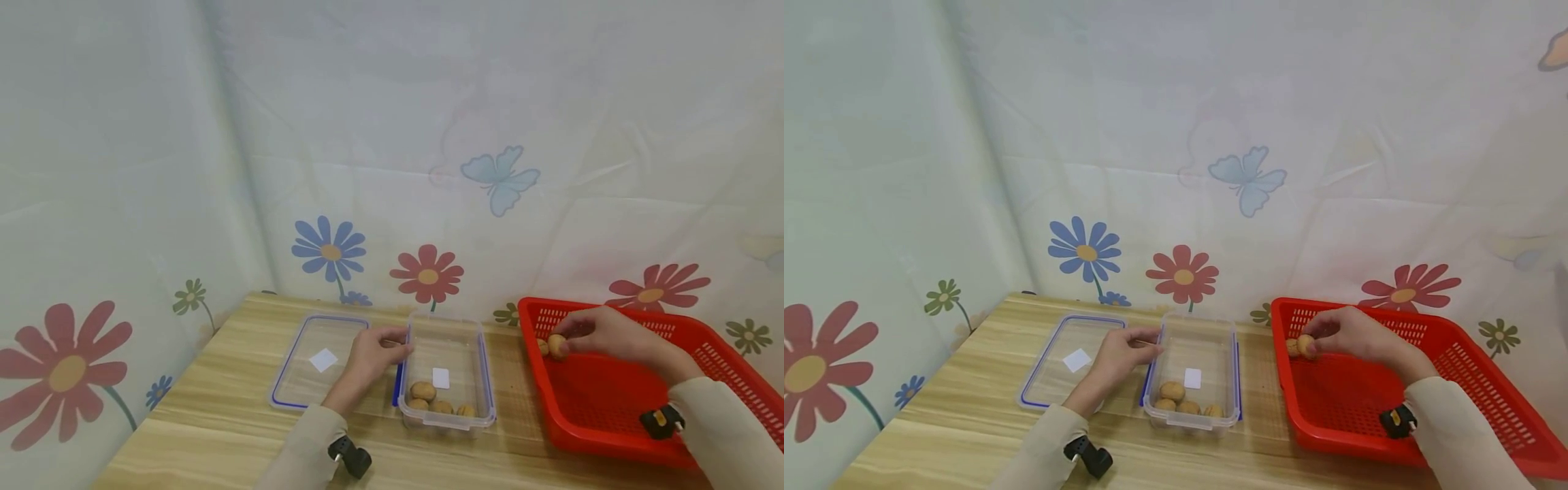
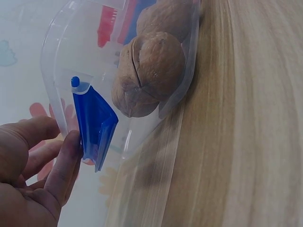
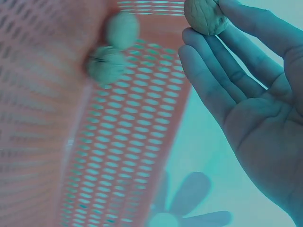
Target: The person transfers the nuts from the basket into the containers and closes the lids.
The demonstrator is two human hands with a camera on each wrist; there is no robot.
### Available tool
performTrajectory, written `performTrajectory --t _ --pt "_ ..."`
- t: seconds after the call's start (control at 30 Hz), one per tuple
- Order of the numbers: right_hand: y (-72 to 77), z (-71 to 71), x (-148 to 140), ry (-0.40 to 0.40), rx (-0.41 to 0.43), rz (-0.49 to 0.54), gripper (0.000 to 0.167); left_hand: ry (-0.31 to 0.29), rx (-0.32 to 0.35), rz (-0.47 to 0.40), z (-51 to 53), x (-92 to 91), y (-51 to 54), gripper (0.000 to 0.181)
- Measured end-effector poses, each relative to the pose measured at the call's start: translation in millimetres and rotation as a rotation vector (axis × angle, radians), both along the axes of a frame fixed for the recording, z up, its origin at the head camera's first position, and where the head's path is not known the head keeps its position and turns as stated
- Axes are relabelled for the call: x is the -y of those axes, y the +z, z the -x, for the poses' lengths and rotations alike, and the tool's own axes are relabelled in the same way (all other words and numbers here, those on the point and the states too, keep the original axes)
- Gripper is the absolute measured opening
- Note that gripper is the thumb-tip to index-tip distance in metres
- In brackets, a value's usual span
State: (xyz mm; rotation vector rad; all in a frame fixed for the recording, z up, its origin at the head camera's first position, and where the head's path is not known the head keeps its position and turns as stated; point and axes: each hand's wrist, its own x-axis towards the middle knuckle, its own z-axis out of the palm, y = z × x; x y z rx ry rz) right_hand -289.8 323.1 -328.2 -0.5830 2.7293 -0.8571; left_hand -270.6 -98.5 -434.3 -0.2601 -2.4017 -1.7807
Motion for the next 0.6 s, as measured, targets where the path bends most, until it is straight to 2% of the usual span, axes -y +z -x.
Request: performTrajectory --t 0.2,0.3,0.43,0.6 --pt "23.6 -9.2 9 -0.031 -0.092 0.007 0.047 0.004 0.006 0.000 0.5 -0.3 0.7 0.034" --pt "32.6 -14.8 16 -0.021 -0.148 0.010 0.046 0.002 0.007 -0.001 0.7 -0.3 1.1 0.034" --pt "40.4 -22.5 27 0.011 -0.219 0.028 0.044 0.000 0.007 0.002 0.9 0.0 0.5 0.035" --pt "46.1 -32.9 42 0.019 -0.252 0.085 0.042 -0.004 0.000 0.003 1.1 0.2 -0.7 0.035"
